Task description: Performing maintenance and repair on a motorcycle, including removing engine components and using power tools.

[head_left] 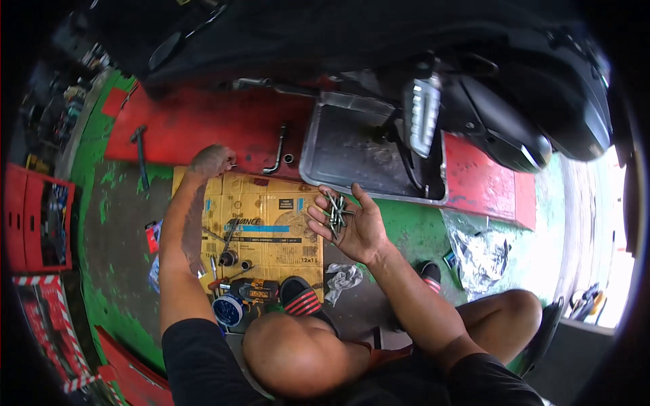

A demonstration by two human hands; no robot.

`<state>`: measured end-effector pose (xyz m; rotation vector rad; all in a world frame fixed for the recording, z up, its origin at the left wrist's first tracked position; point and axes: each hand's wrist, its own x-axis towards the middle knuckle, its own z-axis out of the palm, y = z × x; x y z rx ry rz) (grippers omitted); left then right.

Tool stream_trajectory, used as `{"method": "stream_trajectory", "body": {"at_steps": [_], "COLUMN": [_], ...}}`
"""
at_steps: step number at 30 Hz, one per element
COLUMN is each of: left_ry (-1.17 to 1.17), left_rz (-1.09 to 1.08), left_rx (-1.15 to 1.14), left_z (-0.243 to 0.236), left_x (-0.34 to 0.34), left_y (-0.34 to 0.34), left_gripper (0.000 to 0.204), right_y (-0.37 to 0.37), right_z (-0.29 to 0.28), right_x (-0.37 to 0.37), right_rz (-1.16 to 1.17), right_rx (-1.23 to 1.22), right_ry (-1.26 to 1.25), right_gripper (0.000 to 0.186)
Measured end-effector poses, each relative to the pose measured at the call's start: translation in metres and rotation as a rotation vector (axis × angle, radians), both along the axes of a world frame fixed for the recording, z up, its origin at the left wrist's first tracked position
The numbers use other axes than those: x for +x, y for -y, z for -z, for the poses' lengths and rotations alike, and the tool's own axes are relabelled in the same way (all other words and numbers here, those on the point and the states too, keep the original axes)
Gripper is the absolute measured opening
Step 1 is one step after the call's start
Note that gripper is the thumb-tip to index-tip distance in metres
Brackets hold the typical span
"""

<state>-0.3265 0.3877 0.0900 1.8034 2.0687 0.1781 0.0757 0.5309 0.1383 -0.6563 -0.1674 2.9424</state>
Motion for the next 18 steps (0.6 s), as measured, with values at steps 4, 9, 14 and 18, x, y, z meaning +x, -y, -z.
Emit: {"method": "stream_trajectory", "body": {"at_steps": [4, 9, 14, 18], "left_ry": [-0.020, 0.688, 0.597, 0.289], "left_rz": [-0.259, -0.484, -0.314, -0.131], "left_rx": [0.150, 0.222, 0.250, 0.296], "left_z": [-0.037, -0.149, -0.169, -0.191], "left_x": [0.066, 0.231, 0.303, 0.328], "left_y": [-0.008, -0.036, -0.050, -0.066], "left_gripper": [0.019, 0.026, 0.025, 0.024], "right_y": [0.003, -0.005, 0.015, 0.014], "right_z": [-0.009, -0.010, -0.020, -0.029], "right_x": [0.013, 0.019, 0.021, 0.036], "right_rz": [0.089, 0.307, 0.379, 0.439], "right_rx": [-0.027, -0.046, -0.065, -0.111], "right_ry": [-0.044, -0.071, -0.240, -0.193], "right_gripper": [0.056, 0.049, 0.045, 0.040]}}
